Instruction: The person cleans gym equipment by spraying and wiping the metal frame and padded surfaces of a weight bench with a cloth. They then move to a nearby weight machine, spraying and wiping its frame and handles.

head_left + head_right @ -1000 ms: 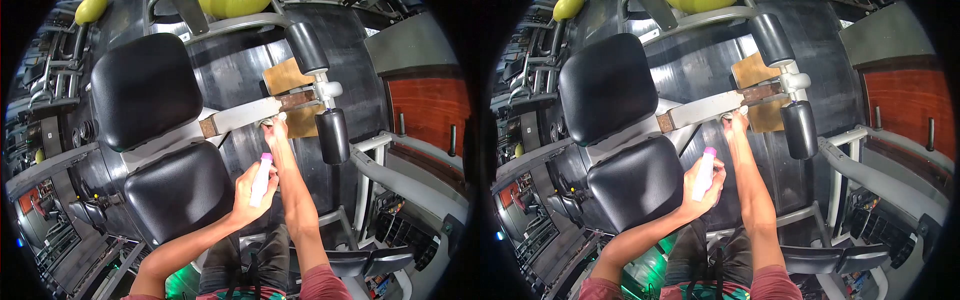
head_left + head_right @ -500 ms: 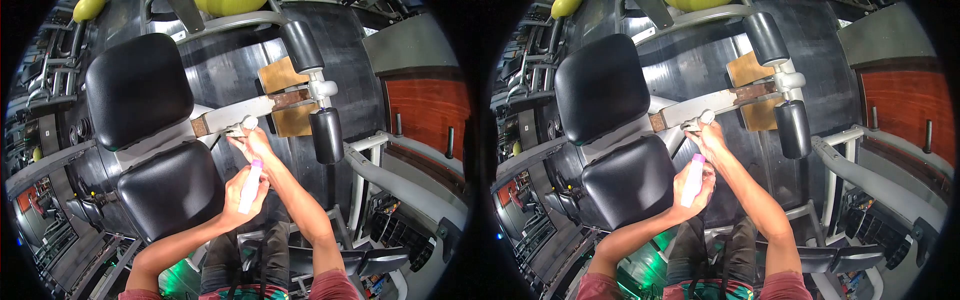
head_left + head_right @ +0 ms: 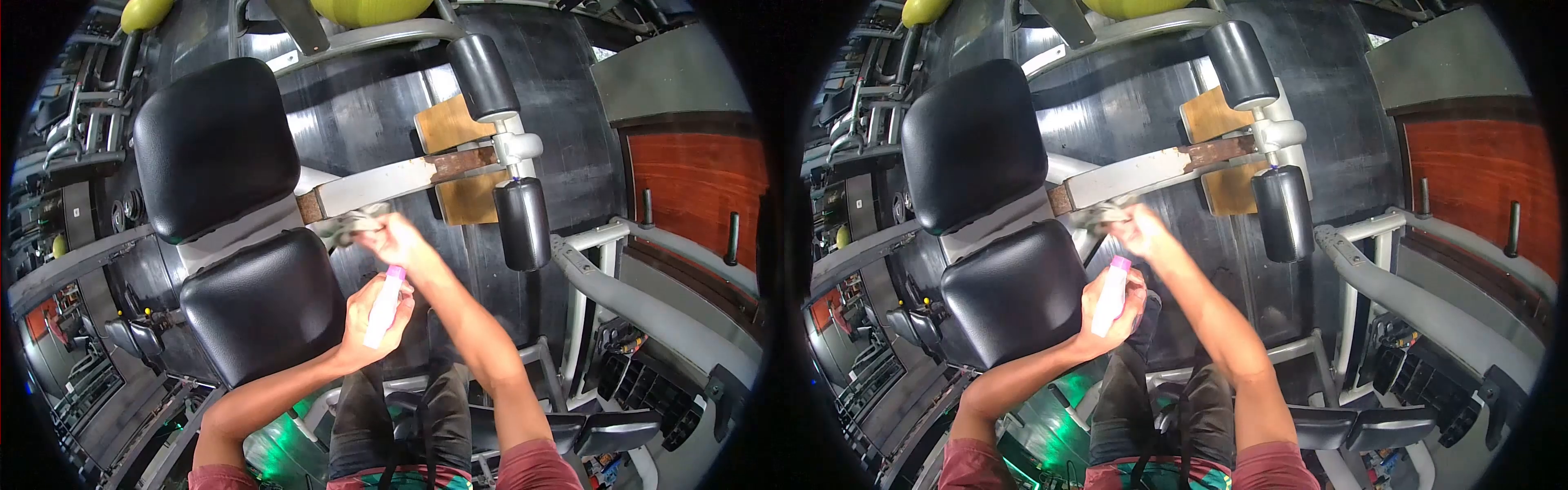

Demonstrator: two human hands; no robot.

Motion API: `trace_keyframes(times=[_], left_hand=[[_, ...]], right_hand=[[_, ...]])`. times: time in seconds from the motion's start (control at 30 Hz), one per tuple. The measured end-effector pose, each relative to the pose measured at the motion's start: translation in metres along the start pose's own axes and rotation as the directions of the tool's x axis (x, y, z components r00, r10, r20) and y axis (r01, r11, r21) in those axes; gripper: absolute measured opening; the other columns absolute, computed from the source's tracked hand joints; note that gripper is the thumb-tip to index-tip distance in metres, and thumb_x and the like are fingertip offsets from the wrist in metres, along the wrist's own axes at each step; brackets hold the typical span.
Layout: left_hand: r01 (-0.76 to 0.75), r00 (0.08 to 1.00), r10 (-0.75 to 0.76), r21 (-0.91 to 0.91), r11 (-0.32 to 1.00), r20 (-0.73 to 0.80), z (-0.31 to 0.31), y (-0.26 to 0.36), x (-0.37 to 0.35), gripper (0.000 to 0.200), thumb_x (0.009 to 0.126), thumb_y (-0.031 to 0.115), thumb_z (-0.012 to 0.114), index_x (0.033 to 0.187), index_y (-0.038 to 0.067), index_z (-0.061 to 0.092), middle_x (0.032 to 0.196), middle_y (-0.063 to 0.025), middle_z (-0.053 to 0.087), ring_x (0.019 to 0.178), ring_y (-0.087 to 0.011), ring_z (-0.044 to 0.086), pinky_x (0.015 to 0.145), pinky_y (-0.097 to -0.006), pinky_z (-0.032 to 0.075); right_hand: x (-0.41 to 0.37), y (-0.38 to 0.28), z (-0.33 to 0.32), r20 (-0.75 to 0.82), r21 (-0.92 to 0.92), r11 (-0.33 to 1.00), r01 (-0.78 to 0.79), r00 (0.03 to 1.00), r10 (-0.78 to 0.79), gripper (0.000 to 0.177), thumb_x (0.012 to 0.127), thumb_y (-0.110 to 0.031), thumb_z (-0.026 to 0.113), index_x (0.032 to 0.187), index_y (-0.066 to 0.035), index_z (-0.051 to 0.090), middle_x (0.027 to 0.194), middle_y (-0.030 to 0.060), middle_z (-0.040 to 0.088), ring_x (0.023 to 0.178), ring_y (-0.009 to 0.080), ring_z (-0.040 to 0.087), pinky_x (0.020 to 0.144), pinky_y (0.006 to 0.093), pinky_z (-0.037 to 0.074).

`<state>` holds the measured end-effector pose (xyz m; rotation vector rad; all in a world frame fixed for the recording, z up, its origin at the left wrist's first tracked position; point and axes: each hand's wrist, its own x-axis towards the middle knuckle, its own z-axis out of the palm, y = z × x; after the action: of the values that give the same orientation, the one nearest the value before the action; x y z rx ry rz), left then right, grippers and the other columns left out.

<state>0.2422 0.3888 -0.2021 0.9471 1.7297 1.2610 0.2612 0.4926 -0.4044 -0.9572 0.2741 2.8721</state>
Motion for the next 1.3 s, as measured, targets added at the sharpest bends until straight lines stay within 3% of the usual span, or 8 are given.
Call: trace_keyframes(times=[0.03, 0.33, 0.57, 0.73, 0.77, 0.93, 1.07, 1.3], left_hand=[[0.049, 0.999, -0.048, -0.026, 0.998, 0.017, 0.000, -0.001, -0.001, 0.014, 0.081, -0.004, 0.065, 0.093, -0.001, 0.060, 0.080, -0.0099, 0.061, 0.059, -0.0163, 0.058, 0.055, -0.0284, 0.047], [-0.069, 0.998, 0.069, -0.016, 0.997, -0.004, 0.001, -0.005, 0.003, 0.014, 0.081, -0.005, 0.065, 0.094, -0.001, 0.061, 0.080, -0.0099, 0.060, 0.057, -0.0151, 0.056, 0.053, -0.0271, 0.044], [-0.084, 0.996, 0.084, 0.007, 0.996, -0.014, 0.001, 0.000, 0.006, 0.014, 0.080, -0.006, 0.064, 0.093, -0.002, 0.060, 0.081, -0.0129, 0.061, 0.066, -0.0226, 0.063, 0.059, -0.0304, 0.049], [-0.091, 0.996, 0.092, 0.031, 0.995, -0.015, 0.000, 0.000, 0.004, 0.015, 0.080, -0.007, 0.064, 0.093, -0.003, 0.060, 0.082, -0.0147, 0.061, 0.070, -0.0260, 0.064, 0.063, -0.0321, 0.051], [-0.086, 0.996, 0.086, 0.034, 0.996, -0.005, 0.000, 0.002, 0.004, 0.015, 0.080, -0.007, 0.064, 0.093, -0.003, 0.060, 0.082, -0.0145, 0.062, 0.072, -0.0261, 0.065, 0.064, -0.0320, 0.051], [-0.011, 1.000, 0.011, 0.010, 1.000, -0.008, 0.000, 0.004, 0.005, 0.016, 0.079, -0.007, 0.064, 0.094, -0.002, 0.060, 0.082, -0.0137, 0.062, 0.072, -0.0251, 0.066, 0.065, -0.0316, 0.052], [0.073, 0.996, -0.076, -0.061, 0.995, -0.054, 0.001, -0.002, 0.006, 0.017, 0.079, -0.007, 0.064, 0.094, -0.001, 0.060, 0.080, -0.0120, 0.062, 0.068, -0.0213, 0.065, 0.062, -0.0305, 0.051], [-0.038, 0.996, 0.039, 0.018, 0.999, -0.078, 0.004, -0.012, 0.006, 0.011, 0.086, -0.001, 0.063, 0.096, 0.002, 0.058, 0.063, -0.0018, 0.058, 0.052, -0.0080, 0.058, 0.049, -0.0247, 0.046]], right_hand=[[-0.005, -0.014, 0.001, -0.222, -0.066, 0.992, 0.107, 0.968, -0.119, 0.030, 0.088, -0.008, 0.036, 0.109, 0.011, 0.048, 0.105, 0.0267, 0.061, 0.097, 0.0394, 0.065, 0.093, 0.0501, 0.053], [-0.020, -0.066, -0.023, -0.469, -0.380, 0.802, 0.461, 0.651, -0.597, 0.025, 0.094, -0.004, 0.039, 0.117, 0.001, 0.048, 0.114, 0.0172, 0.060, 0.100, 0.0305, 0.063, 0.089, 0.0505, 0.053], [-0.025, 0.004, 0.044, -0.218, -0.338, 0.939, 0.069, 0.964, -0.149, 0.025, 0.091, -0.002, 0.041, 0.113, 0.003, 0.052, 0.108, 0.0176, 0.062, 0.096, 0.0326, 0.065, 0.086, 0.0497, 0.054], [-0.022, 0.019, 0.057, 0.137, -0.103, 0.995, -0.017, 0.990, 0.031, 0.020, 0.089, -0.001, 0.042, 0.106, 0.007, 0.048, 0.105, 0.0225, 0.060, 0.097, 0.0350, 0.063, 0.091, 0.0504, 0.052], [-0.020, 0.018, 0.053, -0.051, -0.173, 0.984, 0.043, 0.997, -0.052, 0.018, 0.088, 0.000, 0.042, 0.103, 0.006, 0.048, 0.105, 0.0218, 0.060, 0.097, 0.0351, 0.063, 0.092, 0.0503, 0.052], [-0.006, -0.054, -0.044, -0.207, -0.037, 0.972, 0.233, 0.950, -0.235, 0.027, 0.089, -0.002, 0.040, 0.114, 0.007, 0.048, 0.117, 0.0257, 0.057, 0.109, 0.0359, 0.060, 0.099, 0.0480, 0.049], [-0.034, -0.058, 0.000, -0.390, -0.172, 0.882, 0.440, 0.791, -0.471, 0.029, 0.089, -0.001, 0.040, 0.115, 0.009, 0.046, 0.114, 0.0236, 0.058, 0.103, 0.0352, 0.062, 0.094, 0.0463, 0.052], [-0.010, 0.025, 0.041, -0.281, -0.557, 0.827, -0.080, 0.955, -0.097, 0.031, 0.091, -0.008, 0.043, 0.117, 0.009, 0.047, 0.109, 0.0224, 0.062, 0.099, 0.0341, 0.064, 0.088, 0.0414, 0.055]])
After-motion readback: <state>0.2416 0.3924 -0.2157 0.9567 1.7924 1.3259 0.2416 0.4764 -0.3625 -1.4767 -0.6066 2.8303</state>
